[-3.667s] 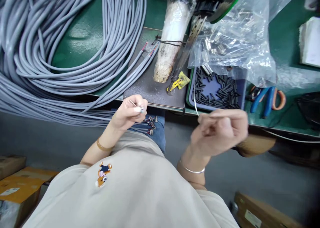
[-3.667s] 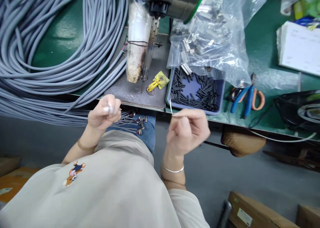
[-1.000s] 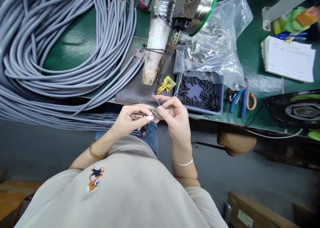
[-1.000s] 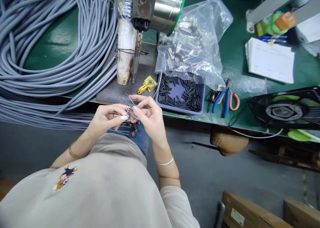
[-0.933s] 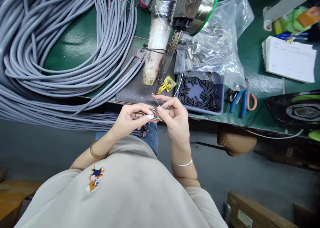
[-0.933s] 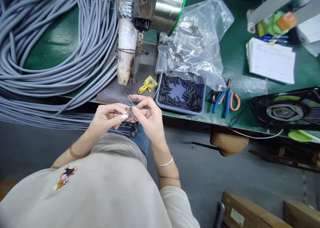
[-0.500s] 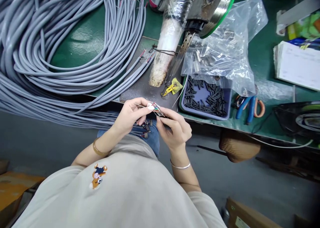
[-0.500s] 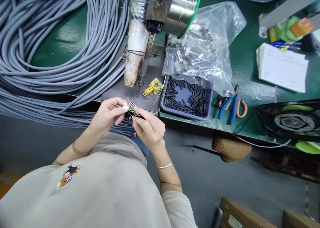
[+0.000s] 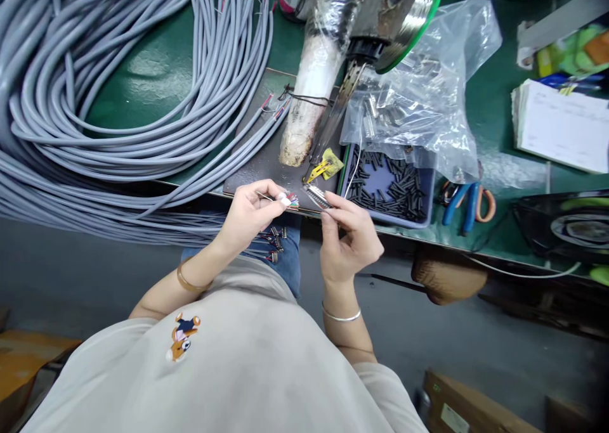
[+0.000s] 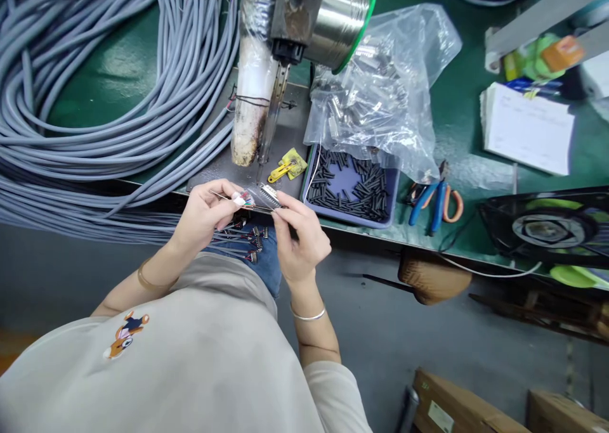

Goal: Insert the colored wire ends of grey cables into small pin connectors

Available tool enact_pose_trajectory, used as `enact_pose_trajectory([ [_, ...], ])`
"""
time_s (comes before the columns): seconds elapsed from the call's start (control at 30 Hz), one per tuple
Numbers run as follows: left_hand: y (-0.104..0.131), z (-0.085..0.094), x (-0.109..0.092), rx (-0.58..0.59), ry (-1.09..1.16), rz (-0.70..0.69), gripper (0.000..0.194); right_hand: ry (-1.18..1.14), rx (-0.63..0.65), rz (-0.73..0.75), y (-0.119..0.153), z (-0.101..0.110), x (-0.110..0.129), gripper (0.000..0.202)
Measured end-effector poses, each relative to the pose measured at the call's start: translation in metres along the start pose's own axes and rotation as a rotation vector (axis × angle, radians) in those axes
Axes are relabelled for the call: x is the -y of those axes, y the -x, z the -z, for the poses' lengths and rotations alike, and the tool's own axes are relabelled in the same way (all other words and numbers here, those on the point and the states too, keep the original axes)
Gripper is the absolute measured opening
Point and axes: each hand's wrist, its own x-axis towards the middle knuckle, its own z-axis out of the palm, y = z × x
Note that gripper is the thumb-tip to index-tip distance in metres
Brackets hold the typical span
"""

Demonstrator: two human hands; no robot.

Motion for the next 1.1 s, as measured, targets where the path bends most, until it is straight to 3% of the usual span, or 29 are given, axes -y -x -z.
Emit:
enact_pose_trajectory([
  [0.17,-0.004,0.000,0.003,0.028,-0.032,-0.030,0.022,-0.108,0.112,-0.164,0.002,-0.002,0.001,0.008],
  [0.3,-0.005,0.000,0.006,0.020,-0.077,-0.037,0.022,-0.157,0.131,-0.227,0.000,-0.003,0.002,0.012],
  [1.1,-0.013,-0.008,-0.002,0.012,-0.104,-0.068,0.020,-0.117,0.150,-0.048,-0.016,-0.003,-0.004,0.013],
])
